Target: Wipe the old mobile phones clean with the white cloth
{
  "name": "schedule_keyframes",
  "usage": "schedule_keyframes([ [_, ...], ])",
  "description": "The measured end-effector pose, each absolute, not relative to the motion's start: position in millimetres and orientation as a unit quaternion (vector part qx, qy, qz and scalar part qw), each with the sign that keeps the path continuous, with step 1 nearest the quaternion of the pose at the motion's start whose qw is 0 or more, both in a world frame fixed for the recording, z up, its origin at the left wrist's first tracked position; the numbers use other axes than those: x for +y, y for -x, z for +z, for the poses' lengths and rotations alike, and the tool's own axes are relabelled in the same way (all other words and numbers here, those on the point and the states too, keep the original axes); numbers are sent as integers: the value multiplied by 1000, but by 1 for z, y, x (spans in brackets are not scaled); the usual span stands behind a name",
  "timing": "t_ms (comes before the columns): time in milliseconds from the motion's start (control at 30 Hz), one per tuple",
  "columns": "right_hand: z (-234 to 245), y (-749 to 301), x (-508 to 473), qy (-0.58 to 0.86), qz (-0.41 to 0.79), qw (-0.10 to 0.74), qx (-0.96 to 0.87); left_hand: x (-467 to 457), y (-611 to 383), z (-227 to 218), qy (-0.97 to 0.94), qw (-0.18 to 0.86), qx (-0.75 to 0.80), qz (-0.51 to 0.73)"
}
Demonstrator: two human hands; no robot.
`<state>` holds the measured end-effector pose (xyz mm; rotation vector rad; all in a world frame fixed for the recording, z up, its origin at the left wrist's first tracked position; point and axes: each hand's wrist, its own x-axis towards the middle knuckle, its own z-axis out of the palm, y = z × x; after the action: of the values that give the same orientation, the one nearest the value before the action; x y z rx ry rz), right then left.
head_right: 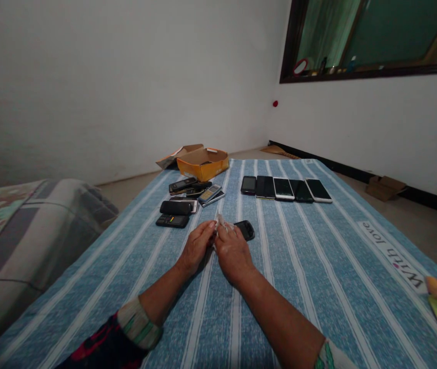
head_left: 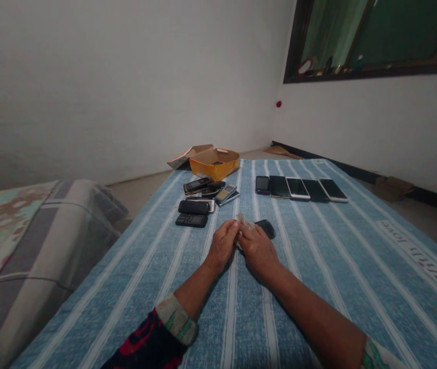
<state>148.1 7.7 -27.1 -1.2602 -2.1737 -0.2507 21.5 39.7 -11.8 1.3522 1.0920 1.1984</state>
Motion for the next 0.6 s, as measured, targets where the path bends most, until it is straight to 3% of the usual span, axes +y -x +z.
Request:
schedule_keyframes([
  [400, -25, -152, 8, 493, -99, 293, -813, 36, -23, -7, -542, 529, 442, 481],
  [600, -25, -147, 6, 471, -109, 295, -824, 38, -21, -10, -574, 488, 445, 485],
])
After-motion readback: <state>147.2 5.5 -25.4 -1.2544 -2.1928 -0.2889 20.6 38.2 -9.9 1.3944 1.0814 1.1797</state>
